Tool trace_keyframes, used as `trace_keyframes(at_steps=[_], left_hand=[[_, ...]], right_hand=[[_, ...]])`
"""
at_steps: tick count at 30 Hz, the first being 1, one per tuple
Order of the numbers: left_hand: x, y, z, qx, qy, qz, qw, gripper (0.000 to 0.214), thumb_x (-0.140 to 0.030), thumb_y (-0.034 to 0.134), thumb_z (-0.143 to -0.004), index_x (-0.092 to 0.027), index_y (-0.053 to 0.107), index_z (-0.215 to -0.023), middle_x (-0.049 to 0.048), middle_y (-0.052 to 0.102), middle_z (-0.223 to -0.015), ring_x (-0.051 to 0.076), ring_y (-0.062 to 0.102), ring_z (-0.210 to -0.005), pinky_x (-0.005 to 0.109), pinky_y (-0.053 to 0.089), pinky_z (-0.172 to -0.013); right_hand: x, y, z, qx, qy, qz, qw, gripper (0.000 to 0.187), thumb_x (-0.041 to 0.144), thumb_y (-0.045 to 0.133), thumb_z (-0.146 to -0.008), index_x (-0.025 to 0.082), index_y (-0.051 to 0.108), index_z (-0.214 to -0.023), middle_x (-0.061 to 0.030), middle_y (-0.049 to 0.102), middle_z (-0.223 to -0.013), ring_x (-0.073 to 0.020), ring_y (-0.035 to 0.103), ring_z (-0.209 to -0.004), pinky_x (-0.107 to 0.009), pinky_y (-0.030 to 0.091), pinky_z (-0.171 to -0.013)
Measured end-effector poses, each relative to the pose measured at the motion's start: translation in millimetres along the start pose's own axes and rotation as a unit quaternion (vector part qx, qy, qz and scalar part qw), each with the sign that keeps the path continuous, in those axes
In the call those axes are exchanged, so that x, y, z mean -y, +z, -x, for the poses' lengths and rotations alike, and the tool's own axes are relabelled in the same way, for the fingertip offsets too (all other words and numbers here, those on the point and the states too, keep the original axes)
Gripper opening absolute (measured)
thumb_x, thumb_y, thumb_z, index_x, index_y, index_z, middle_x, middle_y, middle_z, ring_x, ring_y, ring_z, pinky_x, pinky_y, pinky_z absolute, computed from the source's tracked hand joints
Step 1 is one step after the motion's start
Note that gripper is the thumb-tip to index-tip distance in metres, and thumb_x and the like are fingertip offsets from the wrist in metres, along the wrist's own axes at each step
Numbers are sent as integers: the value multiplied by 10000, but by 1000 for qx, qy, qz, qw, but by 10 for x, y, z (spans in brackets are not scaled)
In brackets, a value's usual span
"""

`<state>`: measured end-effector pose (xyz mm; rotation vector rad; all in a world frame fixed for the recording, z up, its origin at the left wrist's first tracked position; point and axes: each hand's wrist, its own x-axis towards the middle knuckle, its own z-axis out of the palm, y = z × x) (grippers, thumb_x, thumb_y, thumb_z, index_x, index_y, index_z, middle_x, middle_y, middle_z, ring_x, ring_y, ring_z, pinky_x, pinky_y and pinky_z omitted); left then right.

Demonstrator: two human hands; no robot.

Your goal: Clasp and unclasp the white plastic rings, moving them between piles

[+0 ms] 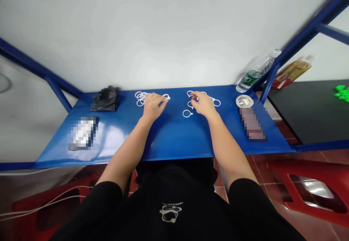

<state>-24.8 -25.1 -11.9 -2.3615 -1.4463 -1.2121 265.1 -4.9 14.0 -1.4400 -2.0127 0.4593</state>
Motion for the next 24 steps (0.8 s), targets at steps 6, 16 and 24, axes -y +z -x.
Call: trace_keyframes(at_steps=[6, 16, 24], left_hand=[[172, -64, 34, -12, -172, -88, 981, 130, -342, 681, -995, -262, 783, -997, 98, 777, -1087, 316, 645, -1102, 508, 374, -1045], [224, 31, 94, 20, -202, -68, 977, 215, -441, 804, -891, -252, 783, -991, 120, 748, -1112, 369, 597, -1160, 540, 368, -1016], [24, 80, 68, 58, -131, -38, 989, 181, -377, 736, -959, -213, 775, -1026, 126, 739, -1119, 334, 633, -1091, 503, 423, -989]], right_hand=[[-76, -132, 7, 121, -22, 28, 992, 213, 249, 705, -839, 252, 806, -1026, -31, 810, -1017, -232, 731, -906, -369, 545, -827], [-42, -60, 43, 208, -26, 60, 976, 142, 294, 808, -794, 252, 804, -930, -5, 776, -842, -182, 667, -683, -315, 446, -623], [168, 157, 131, 234, -107, 80, 963, 117, 137, 706, -807, 239, 745, -765, -17, 707, -852, -154, 589, -667, -290, 371, -605]])
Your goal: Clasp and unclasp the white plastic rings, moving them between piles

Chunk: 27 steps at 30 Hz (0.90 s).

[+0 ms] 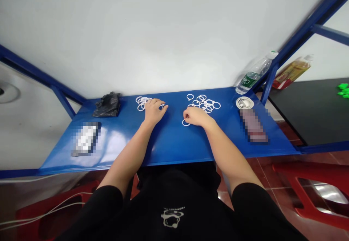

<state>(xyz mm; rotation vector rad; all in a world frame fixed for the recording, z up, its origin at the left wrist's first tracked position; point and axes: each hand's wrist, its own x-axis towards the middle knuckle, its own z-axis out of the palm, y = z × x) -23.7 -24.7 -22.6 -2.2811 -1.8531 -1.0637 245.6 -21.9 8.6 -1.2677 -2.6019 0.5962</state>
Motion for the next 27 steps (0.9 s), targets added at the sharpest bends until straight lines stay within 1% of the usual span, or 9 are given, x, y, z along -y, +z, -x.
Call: trace_keyframes(at_steps=[2, 4, 6, 8, 14, 17, 20, 23, 27], left_hand=[[-62, 1, 9, 24, 60, 26, 998, 204, -369, 651, -1018, -201, 765, -998, 111, 755, -1056, 284, 658, -1014, 459, 452, -958], [-135, 8, 30, 83, 138, 51, 986, 304, -353, 534, -1079, -190, 747, -936, 92, 755, -967, 237, 667, -915, 411, 478, -901], [-213, 18, 60, 142, 200, 68, 967, 394, -350, 444, -1113, -184, 727, -896, 78, 747, -907, 210, 661, -840, 379, 487, -848], [-282, 25, 89, 169, 227, 80, 956, 422, -376, 418, -1124, -181, 717, -898, 72, 746, -893, 200, 658, -812, 363, 490, -818], [-347, 55, 128, 166, 215, 93, 958, 290, -342, 504, -1083, -192, 705, -936, 64, 744, -886, 209, 673, -834, 362, 504, -821], [-334, 79, 131, 173, 218, 85, 957, 227, -285, 548, -1034, -188, 686, -882, 65, 733, -857, 214, 673, -820, 357, 498, -786], [-329, 86, 128, 164, 214, 79, 960, 239, -258, 525, -1031, -193, 682, -863, 61, 730, -838, 210, 669, -798, 358, 491, -776], [-339, 74, 123, 153, 213, 76, 962, 263, -271, 504, -1049, -199, 686, -874, 60, 735, -852, 207, 670, -797, 363, 485, -784], [-363, 58, 120, 161, 220, 67, 960, 254, -276, 509, -1053, -199, 683, -884, 58, 736, -865, 212, 676, -818, 368, 473, -786]], right_hand=[[57, 41, -6, -11, -38, -10, 999, 89, 172, 677, -868, 230, 730, -825, -33, 678, -937, -154, 587, -712, -284, 392, -642], [89, 62, -12, -23, -69, -35, 997, 94, 209, 623, -938, 227, 710, -908, -42, 658, -1003, -163, 601, -782, -282, 422, -704], [106, 64, -22, -39, -77, -59, 994, 110, 230, 573, -986, 226, 681, -967, -42, 657, -1008, -179, 611, -841, -290, 434, -755], [119, 54, -32, -61, -68, -74, 993, 110, 235, 549, -1002, 225, 657, -982, -32, 670, -970, -188, 612, -854, -300, 428, -773], [174, 77, -56, -122, -63, -152, 979, 100, 263, 589, -977, 219, 678, -979, -26, 709, -952, -171, 618, -800, -300, 438, -754], [195, 136, -64, -133, -56, -193, 971, 132, 290, 607, -962, 218, 696, -1029, -15, 717, -900, -162, 625, -743, -294, 449, -715], [195, 172, -70, -129, -49, -217, 966, 179, 306, 619, -944, 221, 710, -1072, 7, 706, -817, -157, 628, -700, -284, 449, -680], [181, 170, -75, -134, -45, -219, 965, 152, 271, 611, -906, 218, 731, -983, 15, 697, -755, -157, 620, -681, -281, 444, -667], [173, 157, -77, -145, -29, -230, 962, 153, 211, 605, -833, 209, 744, -896, 16, 701, -721, -156, 616, -661, -281, 451, -663]])
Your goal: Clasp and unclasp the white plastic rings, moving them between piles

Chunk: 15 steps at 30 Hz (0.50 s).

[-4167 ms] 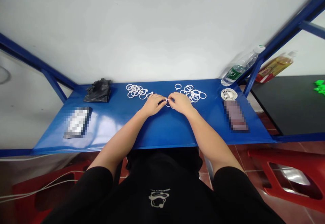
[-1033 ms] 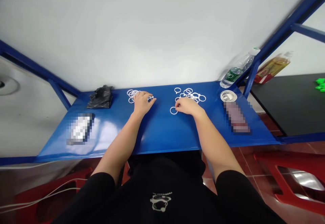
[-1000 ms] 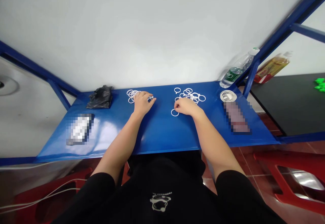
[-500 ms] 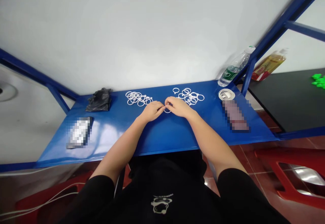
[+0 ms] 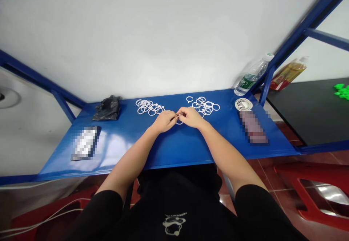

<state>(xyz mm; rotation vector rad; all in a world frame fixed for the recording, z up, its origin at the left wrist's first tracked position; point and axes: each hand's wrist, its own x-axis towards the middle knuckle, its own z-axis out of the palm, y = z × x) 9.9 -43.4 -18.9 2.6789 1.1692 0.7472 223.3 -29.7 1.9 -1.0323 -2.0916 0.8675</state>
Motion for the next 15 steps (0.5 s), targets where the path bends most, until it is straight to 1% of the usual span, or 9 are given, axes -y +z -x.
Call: trace_keyframes(at_steps=[4, 8, 11, 13, 15], left_hand=[[-19, -10, -4, 7, -1, 1, 1000, 266, -291, 507, -1062, -196, 673, -877, 60, 733, -870, 213, 672, -812, 373, 468, -779], [-52, -2, -2, 13, 1, 6, 1000, 284, -321, 494, -1073, -199, 666, -883, 65, 726, -869, 214, 675, -821, 377, 476, -788], [-65, 12, 0, -2, 12, 20, 1000, 296, -358, 495, -1081, -204, 656, -885, 59, 720, -864, 211, 669, -813, 375, 485, -788], [-38, 6, 1, -37, 17, 35, 999, 282, -365, 496, -1083, -208, 651, -908, 61, 723, -890, 208, 667, -840, 374, 498, -812], [27, -20, 4, -88, 7, 42, 995, 262, -364, 512, -1077, -211, 641, -908, 73, 734, -956, 209, 669, -910, 382, 506, -863]], right_hand=[[-2, 5, 0, -3, 13, -4, 1000, 164, 177, 603, -786, 207, 748, -856, 10, 722, -727, -156, 626, -653, -284, 467, -668], [-9, 9, -4, -3, 22, -4, 1000, 144, 160, 594, -771, 213, 722, -814, 9, 744, -755, -160, 645, -669, -281, 483, -669], [-9, -1, -10, -5, 8, 5, 1000, 200, 132, 549, -778, 220, 724, -816, -1, 764, -796, -177, 681, -719, -299, 519, -703], [-15, -22, -17, -16, -24, 24, 999, 318, 112, 519, -796, 232, 768, -952, -26, 802, -942, -207, 729, -862, -349, 564, -819], [-39, -58, -27, -35, -62, 69, 995, 441, 125, 525, -840, 251, 759, -1192, -63, 790, -1199, -252, 722, -1110, -441, 552, -1009]])
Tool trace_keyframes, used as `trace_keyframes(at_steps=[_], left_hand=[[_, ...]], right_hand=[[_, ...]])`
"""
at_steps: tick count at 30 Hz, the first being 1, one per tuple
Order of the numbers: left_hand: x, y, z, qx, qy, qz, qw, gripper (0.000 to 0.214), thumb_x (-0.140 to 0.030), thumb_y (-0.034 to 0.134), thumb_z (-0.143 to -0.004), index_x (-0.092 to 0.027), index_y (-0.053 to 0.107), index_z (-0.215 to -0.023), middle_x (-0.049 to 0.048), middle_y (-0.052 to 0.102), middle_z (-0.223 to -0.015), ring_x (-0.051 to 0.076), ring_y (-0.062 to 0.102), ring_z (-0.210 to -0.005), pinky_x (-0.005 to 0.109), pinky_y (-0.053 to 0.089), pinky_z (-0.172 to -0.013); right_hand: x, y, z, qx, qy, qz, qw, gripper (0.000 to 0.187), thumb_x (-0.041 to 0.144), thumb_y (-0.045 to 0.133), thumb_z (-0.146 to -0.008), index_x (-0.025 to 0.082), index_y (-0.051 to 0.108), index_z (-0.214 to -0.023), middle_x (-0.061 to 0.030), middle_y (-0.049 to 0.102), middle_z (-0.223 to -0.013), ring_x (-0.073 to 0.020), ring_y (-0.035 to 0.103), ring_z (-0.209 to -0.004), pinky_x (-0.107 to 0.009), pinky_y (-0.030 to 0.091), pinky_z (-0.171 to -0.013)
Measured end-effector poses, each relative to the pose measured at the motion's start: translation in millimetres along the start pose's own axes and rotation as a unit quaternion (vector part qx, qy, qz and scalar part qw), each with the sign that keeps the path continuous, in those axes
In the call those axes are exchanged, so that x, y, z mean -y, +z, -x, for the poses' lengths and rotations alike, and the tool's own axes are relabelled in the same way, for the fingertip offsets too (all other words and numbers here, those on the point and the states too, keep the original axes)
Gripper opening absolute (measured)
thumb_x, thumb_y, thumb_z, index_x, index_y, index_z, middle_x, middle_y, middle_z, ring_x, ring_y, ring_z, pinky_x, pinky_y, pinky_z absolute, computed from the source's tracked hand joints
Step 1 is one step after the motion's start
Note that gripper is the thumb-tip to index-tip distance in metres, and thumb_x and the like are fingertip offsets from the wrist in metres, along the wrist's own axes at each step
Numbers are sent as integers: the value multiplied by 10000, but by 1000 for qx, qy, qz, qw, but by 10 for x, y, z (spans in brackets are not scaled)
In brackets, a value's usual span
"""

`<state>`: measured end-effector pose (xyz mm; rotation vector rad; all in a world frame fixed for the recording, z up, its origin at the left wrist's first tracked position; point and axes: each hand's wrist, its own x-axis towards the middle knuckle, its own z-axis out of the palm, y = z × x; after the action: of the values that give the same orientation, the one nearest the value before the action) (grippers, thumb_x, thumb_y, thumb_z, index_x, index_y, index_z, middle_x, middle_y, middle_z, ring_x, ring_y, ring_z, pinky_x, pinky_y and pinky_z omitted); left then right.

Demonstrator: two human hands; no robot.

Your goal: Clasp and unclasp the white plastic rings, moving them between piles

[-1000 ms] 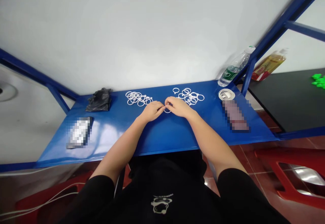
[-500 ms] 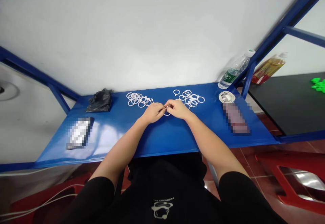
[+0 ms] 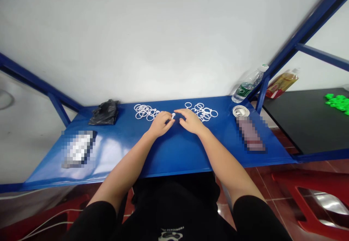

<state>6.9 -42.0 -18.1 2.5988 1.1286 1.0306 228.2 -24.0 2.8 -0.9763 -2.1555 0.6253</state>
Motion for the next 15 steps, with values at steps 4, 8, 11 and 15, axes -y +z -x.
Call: trace_keyframes(at_steps=[4, 8, 11, 15], left_hand=[[201, -111, 12, -85, -63, -34, 994, 244, -350, 596, -1034, -218, 632, -832, 78, 749, -1028, 222, 667, -1017, 417, 490, -951], [401, -168, 76, -120, -148, -104, 976, 235, -328, 694, -966, -221, 659, -760, 84, 763, -1031, 270, 661, -1015, 473, 459, -953], [496, -144, 135, -148, -200, -149, 957, 194, -342, 753, -920, -232, 696, -771, 93, 768, -1046, 316, 639, -1038, 537, 417, -989], [514, -87, 169, -161, -207, -160, 952, 125, -369, 768, -909, -246, 747, -917, 110, 769, -1045, 342, 625, -1054, 586, 383, -1043]], right_hand=[[-135, -66, -10, -10, 16, 163, 987, 537, 225, 577, -938, 216, 625, -1473, -139, 613, -1536, -358, 520, -1458, -596, 377, -1228], [-278, -46, 6, 19, 110, 263, 958, 572, 364, 590, -1001, 195, 562, -1546, -155, 489, -1653, -471, 323, -1576, -727, 216, -1262], [-316, 11, 21, 59, 129, 278, 950, 526, 438, 560, -1032, 208, 607, -1502, -152, 485, -1657, -493, 329, -1565, -794, 135, -1247], [-275, 55, 24, 62, 91, 272, 956, 366, 331, 572, -1020, 261, 704, -1354, -129, 621, -1531, -445, 452, -1477, -813, 117, -1230]])
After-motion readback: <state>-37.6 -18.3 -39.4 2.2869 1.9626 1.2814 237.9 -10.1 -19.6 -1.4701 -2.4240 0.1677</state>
